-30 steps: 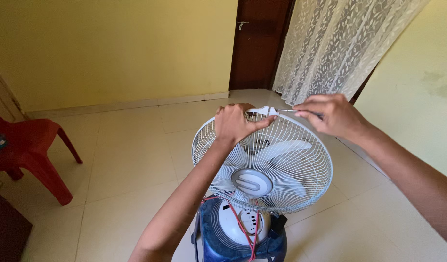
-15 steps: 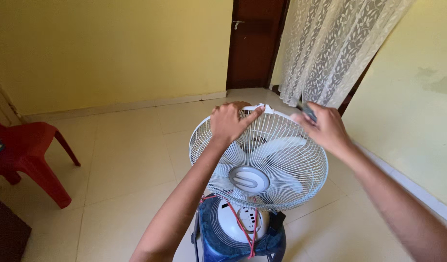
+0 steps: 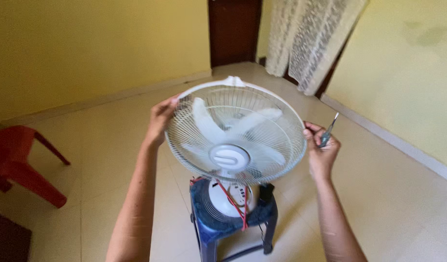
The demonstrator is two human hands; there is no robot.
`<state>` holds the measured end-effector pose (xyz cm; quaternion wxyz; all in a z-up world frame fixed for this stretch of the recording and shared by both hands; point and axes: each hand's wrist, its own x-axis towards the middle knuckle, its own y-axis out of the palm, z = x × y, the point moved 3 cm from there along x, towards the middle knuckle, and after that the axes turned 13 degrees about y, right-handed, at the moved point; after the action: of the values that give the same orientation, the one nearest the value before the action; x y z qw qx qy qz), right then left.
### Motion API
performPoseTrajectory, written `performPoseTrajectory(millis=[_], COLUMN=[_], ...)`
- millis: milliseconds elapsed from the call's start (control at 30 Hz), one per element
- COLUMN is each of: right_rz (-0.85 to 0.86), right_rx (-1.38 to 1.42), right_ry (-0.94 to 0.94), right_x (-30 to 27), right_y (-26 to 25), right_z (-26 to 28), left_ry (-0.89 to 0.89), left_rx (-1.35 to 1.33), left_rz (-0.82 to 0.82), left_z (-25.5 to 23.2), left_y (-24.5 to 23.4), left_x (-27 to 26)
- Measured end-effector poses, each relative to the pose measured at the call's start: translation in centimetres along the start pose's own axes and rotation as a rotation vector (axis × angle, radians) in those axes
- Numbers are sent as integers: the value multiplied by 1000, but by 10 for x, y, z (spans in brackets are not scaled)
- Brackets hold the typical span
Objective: The person assembles a white table fan by attaching the front grille to the fan head and securing it with a screwdriver. They then plug the fan into a wall socket and turn it on to verify operation.
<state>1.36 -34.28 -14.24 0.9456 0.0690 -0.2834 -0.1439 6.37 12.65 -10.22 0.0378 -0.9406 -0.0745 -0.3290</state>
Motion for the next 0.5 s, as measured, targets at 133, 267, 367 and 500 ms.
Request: performPoseTrajectory(millis=[133, 267, 367, 500], right_rz=[-98, -117, -99, -69], right_rx=[172, 395, 339, 182], right_ry=[48, 222, 297, 384], right_x=[-24, -52, -71, -94], right_y=[-24, -38, -48, -51], right_z=[-60, -111, -145, -193], left_ry=[29, 17, -18, -26], left_rx=[-368, -417, -540, -627], left_rz=[-180, -379, -505, -532], left_z=[55, 100, 146, 211], left_y=[-20, -24, -18, -10], left_x=[-42, -95, -137, -177])
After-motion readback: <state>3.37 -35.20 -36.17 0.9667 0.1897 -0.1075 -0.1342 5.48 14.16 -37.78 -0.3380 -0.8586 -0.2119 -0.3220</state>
